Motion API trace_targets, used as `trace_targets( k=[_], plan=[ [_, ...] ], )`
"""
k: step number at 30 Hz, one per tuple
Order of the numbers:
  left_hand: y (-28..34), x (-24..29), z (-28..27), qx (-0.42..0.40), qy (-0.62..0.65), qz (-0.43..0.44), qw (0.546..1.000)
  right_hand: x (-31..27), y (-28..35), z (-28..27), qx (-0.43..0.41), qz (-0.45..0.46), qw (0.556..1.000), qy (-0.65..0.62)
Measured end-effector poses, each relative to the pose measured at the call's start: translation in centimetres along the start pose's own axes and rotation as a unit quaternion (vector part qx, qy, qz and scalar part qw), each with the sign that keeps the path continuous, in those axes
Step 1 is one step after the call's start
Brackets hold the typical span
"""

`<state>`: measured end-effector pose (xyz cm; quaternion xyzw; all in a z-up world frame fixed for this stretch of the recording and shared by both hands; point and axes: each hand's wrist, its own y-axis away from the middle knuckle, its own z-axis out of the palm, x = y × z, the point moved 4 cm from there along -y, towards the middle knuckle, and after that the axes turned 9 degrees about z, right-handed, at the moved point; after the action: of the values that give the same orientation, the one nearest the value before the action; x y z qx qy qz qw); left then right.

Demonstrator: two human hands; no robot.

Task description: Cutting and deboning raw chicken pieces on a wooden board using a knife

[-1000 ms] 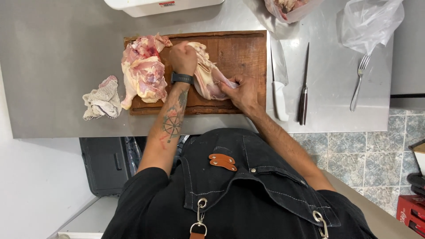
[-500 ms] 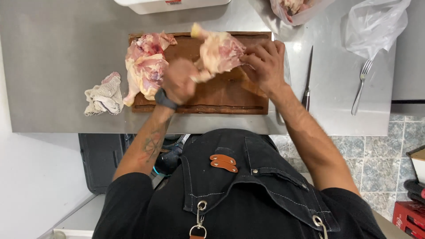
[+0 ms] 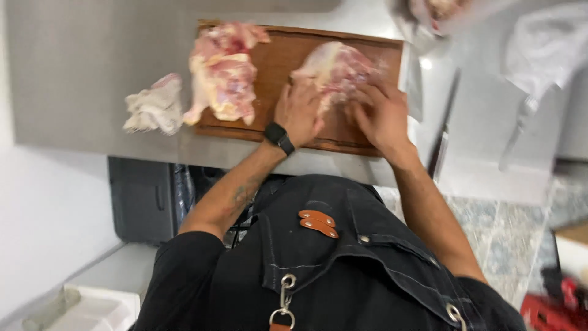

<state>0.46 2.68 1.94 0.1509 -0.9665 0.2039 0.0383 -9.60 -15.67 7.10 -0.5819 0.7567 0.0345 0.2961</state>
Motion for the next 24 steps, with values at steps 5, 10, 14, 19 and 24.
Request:
trace_targets(
  k=[5,10,14,19,24],
  plan=[
    [16.8,-16.2,-4.4,0.217,-0.138,-0.098,0.961,1.9,2.3,0.5,-0.009,0.029,0.997,-0.070],
    [30.9,-24.6,-8.0,0.005,-0.248,-0.417,0.874,-1.8,3.4,2.9,-0.021,0.061,0.984,-0.166],
    [28.5,-21.5,-10.4,0.127,-0.094,-0.341,0.927,-9.0,2.8,5.7,-0.158,0.091,0.930,-0.320],
    [10.9,-4.6,-15.6,0.187,0.411,-0.212,0.867,-14.9,1.5,5.8,-0.142,-0.033,0.857,-0.494],
    [2.3,3.4,-10.5,0.023,0.427,-0.162,0.889,-8.5,2.0,0.8,-0.063,0.059,0.894,-0.440]
  ],
)
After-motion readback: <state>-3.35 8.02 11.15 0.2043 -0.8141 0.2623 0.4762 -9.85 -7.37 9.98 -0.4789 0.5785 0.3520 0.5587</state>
